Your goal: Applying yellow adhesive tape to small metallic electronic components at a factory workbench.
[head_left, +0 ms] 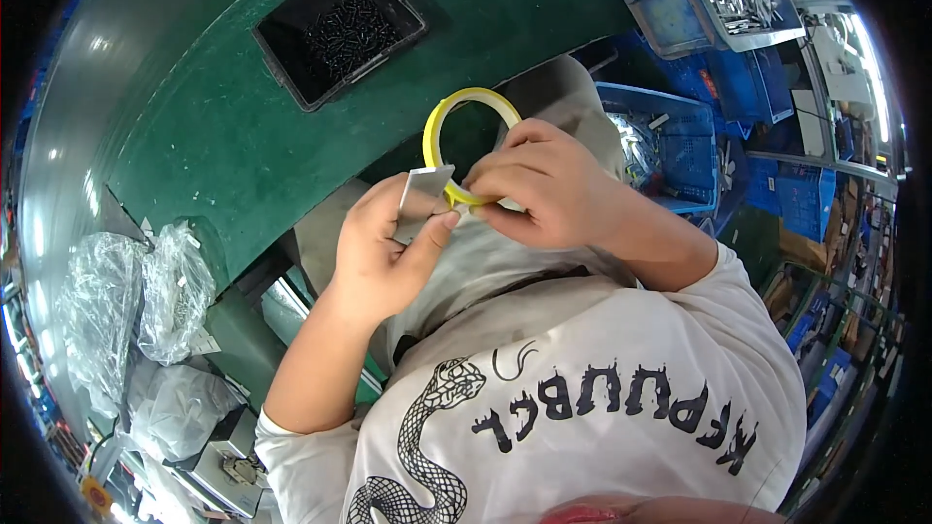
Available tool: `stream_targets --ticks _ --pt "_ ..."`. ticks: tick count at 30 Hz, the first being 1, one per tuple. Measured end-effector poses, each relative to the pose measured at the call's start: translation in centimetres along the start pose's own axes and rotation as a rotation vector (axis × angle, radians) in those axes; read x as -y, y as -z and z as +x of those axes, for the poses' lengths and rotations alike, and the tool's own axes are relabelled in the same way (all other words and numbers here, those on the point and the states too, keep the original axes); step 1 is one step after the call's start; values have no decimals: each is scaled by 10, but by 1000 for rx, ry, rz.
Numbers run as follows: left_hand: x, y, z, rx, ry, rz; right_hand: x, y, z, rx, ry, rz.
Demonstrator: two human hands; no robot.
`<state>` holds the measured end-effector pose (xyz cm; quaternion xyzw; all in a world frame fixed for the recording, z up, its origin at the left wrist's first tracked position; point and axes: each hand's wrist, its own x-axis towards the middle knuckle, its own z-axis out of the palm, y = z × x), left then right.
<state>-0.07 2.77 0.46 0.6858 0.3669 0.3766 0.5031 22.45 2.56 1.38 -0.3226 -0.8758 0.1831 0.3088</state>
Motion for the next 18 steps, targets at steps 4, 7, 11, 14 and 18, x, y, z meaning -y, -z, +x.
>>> stream_targets --ticks 4,7,11,14,18 --pt "-1 -9 -9 25 233 -262 4 -3 4 -41 -140 24" --pt "1 -13 -9 10 313 -347 4 -6 6 -24 -130 -44" --pt "6 -13 -11 46 331 -271 1 -5 4 19 -145 -74" --pt "1 -12 -10 24 437 -310 -1 -6 1 41 -150 -81" --pt "-3 -15 -8 -8 375 -322 -5 -4 2 19 -144 -29"
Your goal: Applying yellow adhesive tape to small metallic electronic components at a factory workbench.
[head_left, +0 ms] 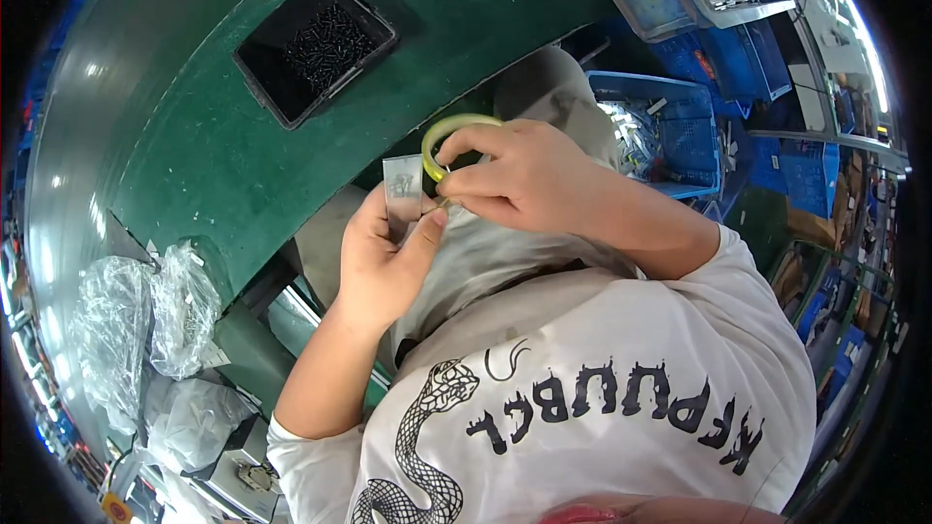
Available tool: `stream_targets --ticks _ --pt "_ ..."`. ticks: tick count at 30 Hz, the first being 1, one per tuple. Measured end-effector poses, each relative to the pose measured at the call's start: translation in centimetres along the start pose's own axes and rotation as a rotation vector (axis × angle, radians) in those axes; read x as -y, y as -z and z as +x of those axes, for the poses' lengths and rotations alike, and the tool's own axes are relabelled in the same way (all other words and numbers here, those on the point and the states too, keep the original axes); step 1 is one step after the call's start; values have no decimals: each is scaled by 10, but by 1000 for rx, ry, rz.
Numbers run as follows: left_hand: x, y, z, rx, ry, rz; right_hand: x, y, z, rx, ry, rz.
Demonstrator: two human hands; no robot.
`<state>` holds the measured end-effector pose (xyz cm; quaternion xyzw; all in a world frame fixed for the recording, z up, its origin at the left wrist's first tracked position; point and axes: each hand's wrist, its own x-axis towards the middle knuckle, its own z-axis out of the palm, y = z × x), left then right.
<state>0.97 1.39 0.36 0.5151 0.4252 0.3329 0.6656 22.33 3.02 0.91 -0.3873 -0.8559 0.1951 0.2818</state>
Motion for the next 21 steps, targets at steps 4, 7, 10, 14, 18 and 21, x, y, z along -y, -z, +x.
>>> stream_targets --ticks 4,7,10,14,18,21 --pt "-2 -3 2 -93 -51 -95 0 5 1 -15 -28 96" --pt "-1 -1 4 -107 -60 -87 0 3 0 -19 -68 182" --pt "0 -2 3 -71 70 -109 5 7 2 14 -141 276" --pt "0 -2 0 -9 41 12 7 12 4 56 -223 401" --pt "2 0 2 -12 2 91 5 10 2 15 -232 459" --pt "6 2 2 -17 -41 175 5 12 3 16 -244 457"
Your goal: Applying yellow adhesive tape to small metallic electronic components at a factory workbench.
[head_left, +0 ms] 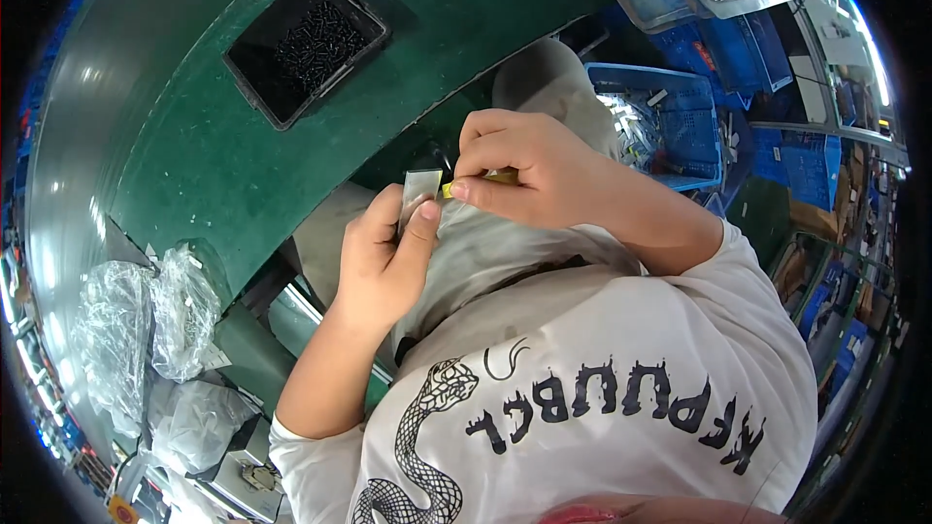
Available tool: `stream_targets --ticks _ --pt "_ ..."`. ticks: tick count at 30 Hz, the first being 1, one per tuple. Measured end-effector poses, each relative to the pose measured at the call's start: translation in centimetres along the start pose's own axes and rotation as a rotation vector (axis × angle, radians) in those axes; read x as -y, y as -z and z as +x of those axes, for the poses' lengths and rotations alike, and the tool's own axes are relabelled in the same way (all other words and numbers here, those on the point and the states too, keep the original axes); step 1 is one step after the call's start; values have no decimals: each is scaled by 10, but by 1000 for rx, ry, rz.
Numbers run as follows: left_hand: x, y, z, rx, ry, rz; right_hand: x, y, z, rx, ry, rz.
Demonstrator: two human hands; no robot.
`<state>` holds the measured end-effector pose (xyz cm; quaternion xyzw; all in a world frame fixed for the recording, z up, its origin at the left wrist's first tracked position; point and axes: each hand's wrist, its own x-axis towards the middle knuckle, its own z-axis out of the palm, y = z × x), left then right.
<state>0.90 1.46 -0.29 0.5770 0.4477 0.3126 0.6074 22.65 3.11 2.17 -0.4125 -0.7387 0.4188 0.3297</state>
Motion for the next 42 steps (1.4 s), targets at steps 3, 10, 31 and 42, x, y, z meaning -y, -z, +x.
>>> stream_targets --ticks 3,10,31,42 --pt "-3 -1 0 12 28 41 -1 0 0 0 10 -12" --pt "-3 0 0 13 -13 127 0 0 0 -3 -32 -16" --pt "-9 -5 0 0 -112 416 5 -2 3 -2 -164 -81" --pt "-7 -1 2 -205 -236 372 -1 -8 1 -40 -13 -88"
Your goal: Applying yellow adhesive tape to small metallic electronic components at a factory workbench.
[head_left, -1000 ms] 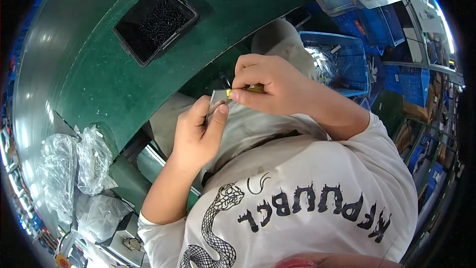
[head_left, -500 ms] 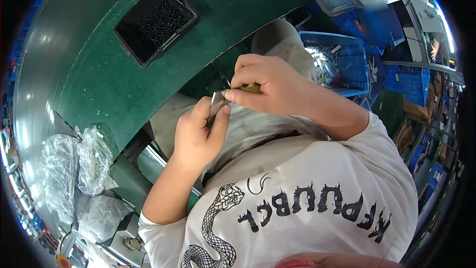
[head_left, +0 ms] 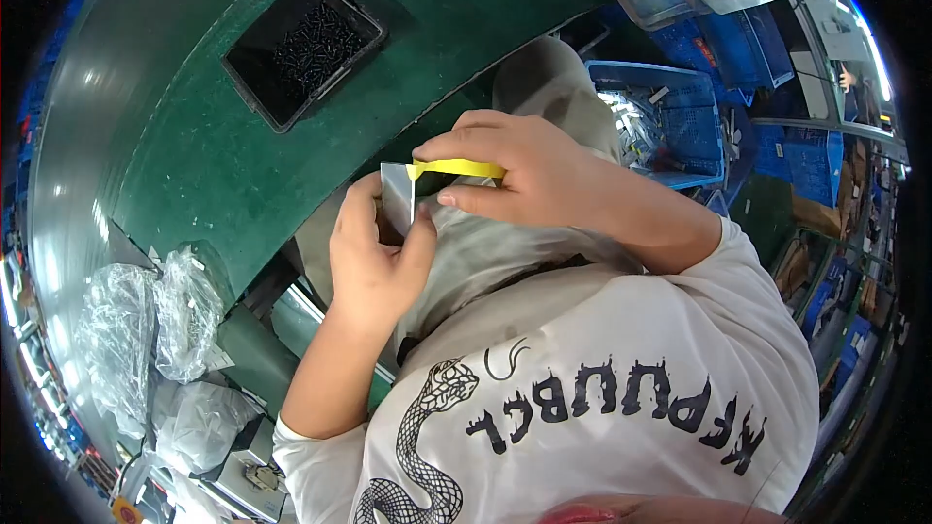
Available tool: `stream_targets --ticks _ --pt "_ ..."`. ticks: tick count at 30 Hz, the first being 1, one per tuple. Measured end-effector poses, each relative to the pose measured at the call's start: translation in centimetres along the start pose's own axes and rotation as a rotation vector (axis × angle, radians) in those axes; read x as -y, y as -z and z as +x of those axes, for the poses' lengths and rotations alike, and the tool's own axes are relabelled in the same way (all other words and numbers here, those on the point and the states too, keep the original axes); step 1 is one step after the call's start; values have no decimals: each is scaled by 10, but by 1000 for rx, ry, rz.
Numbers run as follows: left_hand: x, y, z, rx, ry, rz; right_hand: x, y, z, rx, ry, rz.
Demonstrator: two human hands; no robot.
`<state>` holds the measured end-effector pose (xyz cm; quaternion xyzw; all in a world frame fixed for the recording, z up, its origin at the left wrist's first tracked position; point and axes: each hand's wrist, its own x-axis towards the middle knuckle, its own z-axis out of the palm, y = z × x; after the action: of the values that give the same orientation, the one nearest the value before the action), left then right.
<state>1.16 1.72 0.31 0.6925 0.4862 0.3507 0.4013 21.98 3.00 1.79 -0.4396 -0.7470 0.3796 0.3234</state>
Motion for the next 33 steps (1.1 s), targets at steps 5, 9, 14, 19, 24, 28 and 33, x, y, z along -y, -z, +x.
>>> stream_targets --ticks 5,9,14,19,24,28,33 --pt "-2 8 6 22 -131 98 2 3 -1 27 -24 -50" --pt "5 7 5 32 -134 96 4 7 -2 -36 31 -40" --pt "-4 1 1 4 299 -400 -6 12 -5 -46 316 -229" --pt "1 1 -1 58 310 -552 -11 14 -4 -58 422 -330" --pt "-1 0 -2 64 312 -596 -11 15 -3 -60 412 -354" --pt "-2 1 -2 91 322 -594 -11 16 -4 -48 411 -405" --pt "-1 1 -3 103 328 -592 -11 16 -4 -33 395 -413"
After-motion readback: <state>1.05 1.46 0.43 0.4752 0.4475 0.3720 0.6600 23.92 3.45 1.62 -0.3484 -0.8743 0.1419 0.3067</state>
